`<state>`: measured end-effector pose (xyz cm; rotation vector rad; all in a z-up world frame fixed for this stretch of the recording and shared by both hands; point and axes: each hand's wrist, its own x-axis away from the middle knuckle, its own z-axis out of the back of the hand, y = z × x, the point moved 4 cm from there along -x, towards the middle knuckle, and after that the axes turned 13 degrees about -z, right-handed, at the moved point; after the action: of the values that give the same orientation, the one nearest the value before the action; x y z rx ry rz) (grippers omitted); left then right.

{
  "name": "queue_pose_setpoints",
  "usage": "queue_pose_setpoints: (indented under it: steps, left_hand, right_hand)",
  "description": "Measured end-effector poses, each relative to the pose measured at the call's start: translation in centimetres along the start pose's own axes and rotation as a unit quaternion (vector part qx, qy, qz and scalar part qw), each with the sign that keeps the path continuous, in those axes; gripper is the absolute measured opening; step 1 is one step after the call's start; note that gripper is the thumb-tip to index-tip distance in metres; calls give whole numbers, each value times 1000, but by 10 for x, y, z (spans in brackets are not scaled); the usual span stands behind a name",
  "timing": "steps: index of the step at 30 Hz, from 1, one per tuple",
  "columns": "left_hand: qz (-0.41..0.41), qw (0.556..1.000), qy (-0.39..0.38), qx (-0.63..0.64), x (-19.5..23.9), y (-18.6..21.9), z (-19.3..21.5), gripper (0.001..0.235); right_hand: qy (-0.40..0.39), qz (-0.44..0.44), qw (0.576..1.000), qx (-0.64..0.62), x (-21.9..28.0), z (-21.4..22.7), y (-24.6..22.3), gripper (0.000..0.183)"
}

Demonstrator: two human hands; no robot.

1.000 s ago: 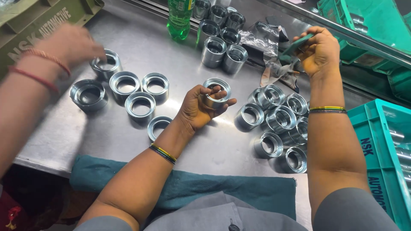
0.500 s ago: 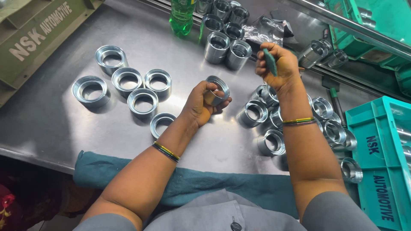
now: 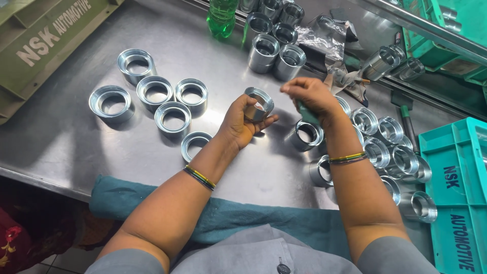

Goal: The recorder inspects metal cylindrical parts and occasionally cleans them with an abrasive pad.

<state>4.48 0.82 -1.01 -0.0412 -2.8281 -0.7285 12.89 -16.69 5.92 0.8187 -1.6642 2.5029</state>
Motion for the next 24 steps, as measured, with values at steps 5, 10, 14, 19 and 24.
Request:
queue_pose_setpoints:
  steps: [5, 10, 14, 19, 24]
  left_hand:
    - [-12, 998, -29, -57, 8, 4, -6, 44]
    - [-61, 987, -89, -118, 5, 1, -3, 38]
    - [-36, 977, -101, -183, 10, 6, -10, 34]
    - [41, 961, -102, -252, 19, 9, -19, 29]
    - [-9, 965, -116, -235, 12, 5, -9, 31]
  right_hand:
    - [-77, 34, 996, 27, -15, -12, 15, 26]
    - [-56, 68, 994, 62, -18, -17, 19, 21]
    - [-8, 153, 977, 150, -3, -20, 0, 13]
    - [49, 378, 842, 381, 45, -38, -47, 11]
    - [54, 231, 911, 338, 6, -15, -9, 16]
